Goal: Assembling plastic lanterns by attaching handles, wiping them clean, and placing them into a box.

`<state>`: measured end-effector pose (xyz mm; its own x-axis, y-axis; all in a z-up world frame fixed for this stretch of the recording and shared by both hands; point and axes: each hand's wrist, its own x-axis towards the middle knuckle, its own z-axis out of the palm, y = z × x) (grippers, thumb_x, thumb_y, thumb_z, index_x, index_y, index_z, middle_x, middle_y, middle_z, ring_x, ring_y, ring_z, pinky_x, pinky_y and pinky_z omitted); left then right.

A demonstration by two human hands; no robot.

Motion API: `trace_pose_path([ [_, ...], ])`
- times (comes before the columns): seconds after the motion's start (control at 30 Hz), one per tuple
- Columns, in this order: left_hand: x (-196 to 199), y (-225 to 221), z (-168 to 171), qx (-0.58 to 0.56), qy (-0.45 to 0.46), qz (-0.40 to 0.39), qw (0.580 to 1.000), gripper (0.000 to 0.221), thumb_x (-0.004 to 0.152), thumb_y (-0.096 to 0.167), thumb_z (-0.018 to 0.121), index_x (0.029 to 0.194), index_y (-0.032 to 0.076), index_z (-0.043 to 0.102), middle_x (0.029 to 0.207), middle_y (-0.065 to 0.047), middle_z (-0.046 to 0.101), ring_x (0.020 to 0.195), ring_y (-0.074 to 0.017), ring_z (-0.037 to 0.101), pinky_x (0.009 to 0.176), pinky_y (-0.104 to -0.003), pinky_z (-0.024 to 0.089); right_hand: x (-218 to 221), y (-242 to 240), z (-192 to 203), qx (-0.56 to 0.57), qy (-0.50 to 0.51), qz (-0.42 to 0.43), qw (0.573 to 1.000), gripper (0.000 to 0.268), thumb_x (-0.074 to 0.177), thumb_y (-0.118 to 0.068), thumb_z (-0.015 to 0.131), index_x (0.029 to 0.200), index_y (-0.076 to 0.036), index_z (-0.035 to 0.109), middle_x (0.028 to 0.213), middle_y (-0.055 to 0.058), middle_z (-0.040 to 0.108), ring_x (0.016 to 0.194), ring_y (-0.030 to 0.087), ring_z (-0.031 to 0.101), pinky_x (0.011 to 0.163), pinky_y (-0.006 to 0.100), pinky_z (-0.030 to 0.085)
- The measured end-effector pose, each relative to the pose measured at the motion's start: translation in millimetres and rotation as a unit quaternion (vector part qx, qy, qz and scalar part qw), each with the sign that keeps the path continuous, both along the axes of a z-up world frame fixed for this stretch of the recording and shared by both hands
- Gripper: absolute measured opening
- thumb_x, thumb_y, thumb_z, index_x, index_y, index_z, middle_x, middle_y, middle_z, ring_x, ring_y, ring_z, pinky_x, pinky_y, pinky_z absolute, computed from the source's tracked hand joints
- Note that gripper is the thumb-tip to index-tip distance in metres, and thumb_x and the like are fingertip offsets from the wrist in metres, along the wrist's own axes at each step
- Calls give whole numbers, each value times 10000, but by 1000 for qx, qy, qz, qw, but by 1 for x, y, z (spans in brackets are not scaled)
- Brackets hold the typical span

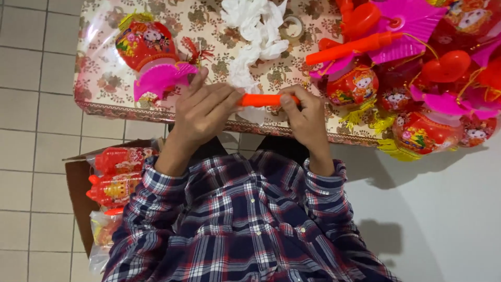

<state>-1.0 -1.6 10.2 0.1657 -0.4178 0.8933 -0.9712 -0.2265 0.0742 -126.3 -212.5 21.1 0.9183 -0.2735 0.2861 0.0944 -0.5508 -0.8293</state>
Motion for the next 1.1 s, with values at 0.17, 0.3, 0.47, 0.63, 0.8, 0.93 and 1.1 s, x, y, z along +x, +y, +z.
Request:
trace_pose_path([
  [0.17, -2, 28, 29, 24, -56, 36, 998, 127, 1000, 72, 711, 1100, 73, 790, 1157, -121, 791, 1033, -265, 784, 1071, -429, 480, -4, -1, -9, 52, -2, -28, 998, 517, 1113, -403, 424, 899, -38, 722, 518, 78, 549, 503, 147, 581, 531, 269, 483],
  [0.3, 26, 88, 56, 66, -69, 95, 991, 167, 1033, -198, 578, 1113, -109, 694, 1180, -276, 733, 1035, -382, 795, 679, -359, 680, -5, 1, -5, 124, 82, -83, 985, 390, 1106, -282, 390, 812, -92, 564, 594, 19, 496, 467, 97, 523, 430, 223, 490],
  [0.47, 40, 107, 106, 342, 133, 183, 912, 852, 794, -264, 604, 1583, 27, 461, 1630, -269, 339, 1365, -466, 430, 1025, -562, 406, -7, -2, -7, 67, 48, -60, 995, 408, 1107, -297, 396, 803, -97, 580, 627, 3, 508, 494, 102, 526, 429, 224, 438],
  [0.63, 52, 100, 84, 391, 175, 103, 898, 1157, 548, -106, 917, 1588, 85, 449, 1668, -305, 278, 1512, -504, 295, 1208, -679, 226, -8, -1, -8, 88, 55, -73, 992, 401, 1106, -278, 405, 792, -92, 571, 624, 14, 518, 502, 106, 544, 445, 220, 470],
  [0.8, 66, 100, 52, 233, 44, 116, 964, 836, 906, 511, 990, 1446, 12, 593, 1436, -230, 615, 1258, -421, 611, 1052, -554, 496, -8, -7, -21, 207, 31, -23, 978, 422, 1116, -373, 352, 1064, -10, 560, 768, 54, 473, 509, 117, 504, 498, 236, 529],
  [0.93, 64, 88, 24, 161, 78, 138, 974, 868, 903, 559, 942, 1400, -39, 557, 1288, -216, 663, 1152, -339, 618, 957, -441, 519, -6, -2, -5, 230, -21, 104, 967, 392, 1118, -365, 407, 1254, -3, 475, 663, 93, 555, 580, 219, 619, 611, 360, 609],
  [1.1, 44, 63, 14, 8, 288, -10, 957, 534, 1009, 486, 635, 1137, -19, 518, 1060, -183, 567, 937, -322, 565, 825, -476, 523, -2, 4, 4, 362, 37, 198, 910, 548, 1092, -266, 511, 1515, 36, 336, 1010, 106, 628, 743, 178, 698, 544, 239, 578],
])
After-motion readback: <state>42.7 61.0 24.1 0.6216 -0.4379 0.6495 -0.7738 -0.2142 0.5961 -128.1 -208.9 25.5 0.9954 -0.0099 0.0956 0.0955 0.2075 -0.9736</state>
